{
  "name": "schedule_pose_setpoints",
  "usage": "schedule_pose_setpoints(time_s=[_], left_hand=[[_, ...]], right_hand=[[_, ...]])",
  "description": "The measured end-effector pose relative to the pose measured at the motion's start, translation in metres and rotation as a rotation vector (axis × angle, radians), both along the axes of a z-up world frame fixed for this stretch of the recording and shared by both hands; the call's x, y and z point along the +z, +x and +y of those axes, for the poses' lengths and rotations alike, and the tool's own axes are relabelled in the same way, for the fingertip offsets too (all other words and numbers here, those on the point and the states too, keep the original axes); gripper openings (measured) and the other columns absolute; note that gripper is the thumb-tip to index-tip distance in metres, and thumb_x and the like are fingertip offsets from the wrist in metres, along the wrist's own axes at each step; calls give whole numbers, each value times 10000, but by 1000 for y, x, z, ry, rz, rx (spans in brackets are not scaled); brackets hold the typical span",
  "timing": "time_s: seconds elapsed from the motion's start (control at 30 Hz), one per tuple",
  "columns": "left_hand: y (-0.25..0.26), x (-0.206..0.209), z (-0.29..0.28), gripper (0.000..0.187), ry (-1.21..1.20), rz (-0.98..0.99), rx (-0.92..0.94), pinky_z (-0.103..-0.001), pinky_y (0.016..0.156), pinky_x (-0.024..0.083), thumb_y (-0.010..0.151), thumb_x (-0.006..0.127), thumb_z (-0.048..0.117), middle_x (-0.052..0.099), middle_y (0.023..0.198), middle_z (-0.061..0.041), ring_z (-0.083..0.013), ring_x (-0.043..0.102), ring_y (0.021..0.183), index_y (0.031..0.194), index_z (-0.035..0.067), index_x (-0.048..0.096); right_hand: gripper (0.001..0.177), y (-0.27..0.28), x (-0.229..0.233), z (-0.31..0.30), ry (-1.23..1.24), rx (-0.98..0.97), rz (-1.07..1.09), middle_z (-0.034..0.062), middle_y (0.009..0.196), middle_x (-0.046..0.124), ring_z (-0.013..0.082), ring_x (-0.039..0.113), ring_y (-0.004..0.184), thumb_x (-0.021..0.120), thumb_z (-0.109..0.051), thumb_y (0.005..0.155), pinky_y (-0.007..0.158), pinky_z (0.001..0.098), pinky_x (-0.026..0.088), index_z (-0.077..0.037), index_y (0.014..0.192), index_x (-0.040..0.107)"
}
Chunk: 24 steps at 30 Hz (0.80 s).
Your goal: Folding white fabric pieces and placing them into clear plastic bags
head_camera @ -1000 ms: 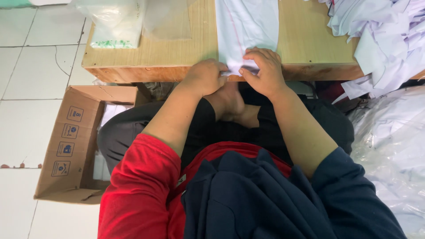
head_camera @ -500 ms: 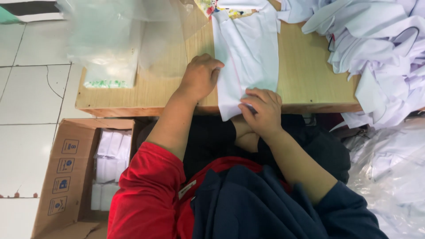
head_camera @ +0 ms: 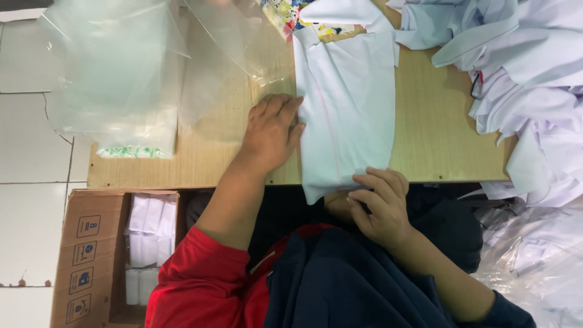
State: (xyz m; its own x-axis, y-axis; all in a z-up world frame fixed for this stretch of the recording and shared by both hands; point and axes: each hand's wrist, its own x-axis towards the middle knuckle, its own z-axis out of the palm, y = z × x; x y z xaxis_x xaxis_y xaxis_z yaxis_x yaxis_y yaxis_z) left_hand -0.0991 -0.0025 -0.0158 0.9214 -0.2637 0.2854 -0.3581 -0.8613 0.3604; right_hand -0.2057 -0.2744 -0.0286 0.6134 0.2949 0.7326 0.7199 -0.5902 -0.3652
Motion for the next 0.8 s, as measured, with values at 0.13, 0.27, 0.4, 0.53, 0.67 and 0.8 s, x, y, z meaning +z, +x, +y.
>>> schedule_pose_setpoints(time_s=[0.13,0.27,0.4,0.53,0.67,0.8], left_hand=[[1,1,-3,524,47,66,9,-511,1123,340,973,683,331,568,1354,-108,-353,418,1373,1451,138,586],[0,8,-4,491,96,91,1,-486,1122,303,998,631,339,537,1393,-112,-341,389,1390,1447,144,595],[3,21,-6,463,174,144,-34,-486,1105,282,1038,570,346,509,1446,-134,-349,374,1401,1447,132,602],[29,34,-3,509,326,156,-87,-516,1119,252,1027,582,384,478,1486,-158,-371,345,1424,1461,118,587],[53,36,2,546,379,229,-132,-491,1111,225,1043,528,384,454,1536,-152,-361,315,1453,1512,105,527],[59,30,-3,626,385,298,-159,-575,1207,128,990,469,388,261,1656,-150,-398,153,1514,1553,121,412]], right_hand=[[97,6,7,-2,-54,-16,-27,14,1145,758,301,661,1142,782,-296,902,1045,455,401,-205,871,770],[167,17,18,9,-176,22,-59,32,1165,732,293,643,1137,781,-325,888,1040,470,416,-205,1004,779],[135,28,32,16,-276,58,-78,31,1105,717,258,654,1029,775,-296,900,971,451,453,-218,1009,769],[71,33,15,9,-274,63,-98,19,1052,711,243,651,987,745,-295,929,979,444,446,-227,929,761],[88,33,15,13,-243,71,-108,19,999,697,246,645,953,728,-256,940,972,466,445,-193,880,724],[40,17,33,-5,-220,196,-106,97,1017,694,276,635,846,704,-144,954,834,424,452,-108,971,702]])
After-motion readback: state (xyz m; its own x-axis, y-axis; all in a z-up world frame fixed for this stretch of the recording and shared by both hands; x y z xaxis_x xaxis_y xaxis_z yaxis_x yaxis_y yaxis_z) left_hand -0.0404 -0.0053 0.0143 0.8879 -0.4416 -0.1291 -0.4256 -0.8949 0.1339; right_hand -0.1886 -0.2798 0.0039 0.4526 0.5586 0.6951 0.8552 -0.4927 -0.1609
